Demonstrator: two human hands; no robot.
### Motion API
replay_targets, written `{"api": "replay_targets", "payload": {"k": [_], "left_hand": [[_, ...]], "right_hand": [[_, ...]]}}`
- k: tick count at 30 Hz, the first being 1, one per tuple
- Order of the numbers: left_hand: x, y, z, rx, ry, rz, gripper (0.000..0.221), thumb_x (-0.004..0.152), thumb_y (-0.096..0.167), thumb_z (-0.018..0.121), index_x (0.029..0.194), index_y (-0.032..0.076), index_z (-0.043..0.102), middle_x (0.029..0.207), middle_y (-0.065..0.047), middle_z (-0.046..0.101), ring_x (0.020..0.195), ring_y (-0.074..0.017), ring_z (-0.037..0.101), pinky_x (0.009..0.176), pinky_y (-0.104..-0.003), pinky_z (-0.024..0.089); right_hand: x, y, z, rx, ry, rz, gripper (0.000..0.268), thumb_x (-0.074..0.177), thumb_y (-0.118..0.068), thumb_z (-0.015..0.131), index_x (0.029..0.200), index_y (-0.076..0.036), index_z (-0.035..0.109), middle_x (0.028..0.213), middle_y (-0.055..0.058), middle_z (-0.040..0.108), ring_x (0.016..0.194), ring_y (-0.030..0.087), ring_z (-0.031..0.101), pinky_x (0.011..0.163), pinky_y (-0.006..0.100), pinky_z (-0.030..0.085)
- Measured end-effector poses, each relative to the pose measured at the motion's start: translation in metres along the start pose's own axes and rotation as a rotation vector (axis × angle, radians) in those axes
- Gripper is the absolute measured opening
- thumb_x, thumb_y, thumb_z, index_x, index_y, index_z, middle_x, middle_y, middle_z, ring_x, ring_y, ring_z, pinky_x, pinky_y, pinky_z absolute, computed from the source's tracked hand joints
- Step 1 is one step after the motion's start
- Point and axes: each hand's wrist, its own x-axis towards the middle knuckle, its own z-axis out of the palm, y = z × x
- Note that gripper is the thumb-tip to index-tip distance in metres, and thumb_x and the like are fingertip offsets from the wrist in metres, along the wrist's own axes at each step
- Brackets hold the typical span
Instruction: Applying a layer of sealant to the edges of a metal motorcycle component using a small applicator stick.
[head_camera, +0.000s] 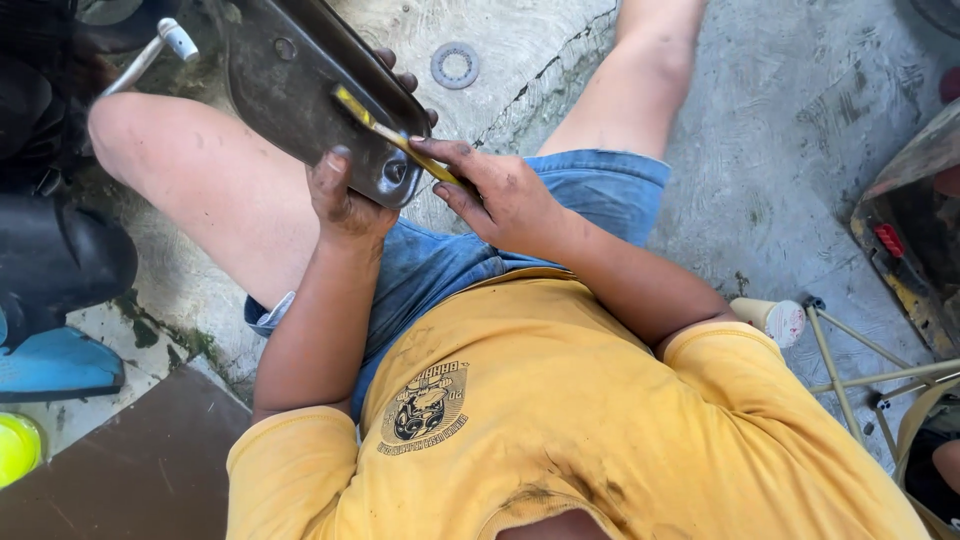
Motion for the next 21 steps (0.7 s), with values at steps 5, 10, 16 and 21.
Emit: {"api": "replay_targets", "payload": {"k": [5, 10, 16, 21], "left_hand": [[0.008, -0.003, -0.003, 0.048, 0.033, 0.023, 0.078, 0.093, 0.029, 0.069, 0.164, 0.022, 0.038, 0.162, -0.014, 0.049, 0.149, -0.0309, 0.053, 0.124, -0.051, 0.051], [0.021, -0.003, -0.010, 0.206, 0.018, 0.100, 0.073, 0.094, 0.041, 0.063, 0.157, 0.017, 0.034, 0.157, -0.023, 0.036, 0.142, -0.0381, 0.046, 0.115, -0.064, 0.050], [0.014, 0.005, -0.026, 0.195, 0.094, 0.094, 0.084, 0.088, 0.054, 0.060, 0.156, 0.017, 0.029, 0.155, -0.023, 0.035, 0.142, -0.0372, 0.045, 0.113, -0.064, 0.051], [0.013, 0.013, -0.019, 0.300, 0.192, 0.150, 0.085, 0.087, 0.063, 0.054, 0.155, 0.019, 0.029, 0.151, -0.023, 0.039, 0.136, -0.0378, 0.049, 0.114, -0.060, 0.053]], "right_hand": [[0.011, 0.010, -0.008, 0.014, 0.043, 0.040, 0.047, 0.098, 0.007, 0.062, 0.142, -0.005, 0.051, 0.110, 0.012, 0.073, 0.068, 0.017, 0.058, 0.064, 0.031, 0.050], [0.015, 0.032, -0.007, -0.040, 0.151, 0.026, 0.034, 0.106, -0.009, 0.054, 0.139, -0.010, 0.058, 0.092, 0.014, 0.069, 0.075, 0.037, 0.070, 0.066, 0.043, 0.059], [0.027, 0.030, -0.005, 0.072, 0.032, -0.028, 0.032, 0.106, -0.008, 0.052, 0.135, -0.013, 0.063, 0.084, 0.008, 0.062, 0.072, 0.035, 0.067, 0.062, 0.041, 0.058], [0.035, 0.021, -0.003, 0.056, -0.025, -0.074, 0.026, 0.107, -0.013, 0.052, 0.129, -0.014, 0.066, 0.080, 0.007, 0.058, 0.070, 0.034, 0.066, 0.058, 0.041, 0.057]]}}
